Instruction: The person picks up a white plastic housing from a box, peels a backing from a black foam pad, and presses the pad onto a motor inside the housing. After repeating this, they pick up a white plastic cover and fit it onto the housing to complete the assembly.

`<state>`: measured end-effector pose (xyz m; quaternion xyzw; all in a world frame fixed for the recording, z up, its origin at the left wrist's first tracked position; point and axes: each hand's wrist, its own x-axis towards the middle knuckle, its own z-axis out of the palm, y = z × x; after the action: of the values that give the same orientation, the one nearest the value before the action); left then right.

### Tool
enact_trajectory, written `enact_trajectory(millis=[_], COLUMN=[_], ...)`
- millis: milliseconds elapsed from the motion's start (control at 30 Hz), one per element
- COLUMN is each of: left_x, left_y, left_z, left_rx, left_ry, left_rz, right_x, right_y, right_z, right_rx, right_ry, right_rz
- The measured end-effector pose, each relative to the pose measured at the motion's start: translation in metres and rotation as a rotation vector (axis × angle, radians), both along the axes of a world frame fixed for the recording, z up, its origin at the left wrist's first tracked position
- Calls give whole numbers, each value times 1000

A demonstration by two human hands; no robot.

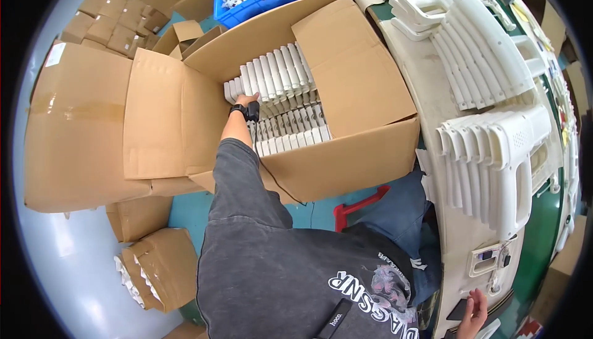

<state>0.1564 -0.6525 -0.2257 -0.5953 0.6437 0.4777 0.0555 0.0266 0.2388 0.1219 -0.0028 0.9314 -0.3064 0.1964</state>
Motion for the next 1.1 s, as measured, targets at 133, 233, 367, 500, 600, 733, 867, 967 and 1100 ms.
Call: enact_trajectory(millis=[133,233,367,500,600,733,867,967,1100], left_x=[-6,11,5,54,43,54,26,27,-32], left_y=[-8,-11,-6,-36,-14,48,264,324,352], left_z=[-44,-41,-29,39,82,221,413,432,426], left_rx=[-416,-408,-553,-579,-760,-904,-1006,-858,-349], left_ry=[-85,35,-71,-8,-107,352,566,1045,1324], left_rz=[4,136,183,198,31,-24,-160,-228,-880], right_x=[5,3,2,-17,-14,-8,-33,-55,-52], right_y=[-2,-8,-12,18,-2,-17,-15,-21,-21], right_z=[-5,-1,-8,-34,-14,13,6,36,76], right_rx=[-52,16,-29,-159,-103,-88,-276,-398,-510], right_ry=[-7,-34,-59,-87,-45,81,381,825,1126], right_rz=[6,14,5,19,77,63,183,404,397])
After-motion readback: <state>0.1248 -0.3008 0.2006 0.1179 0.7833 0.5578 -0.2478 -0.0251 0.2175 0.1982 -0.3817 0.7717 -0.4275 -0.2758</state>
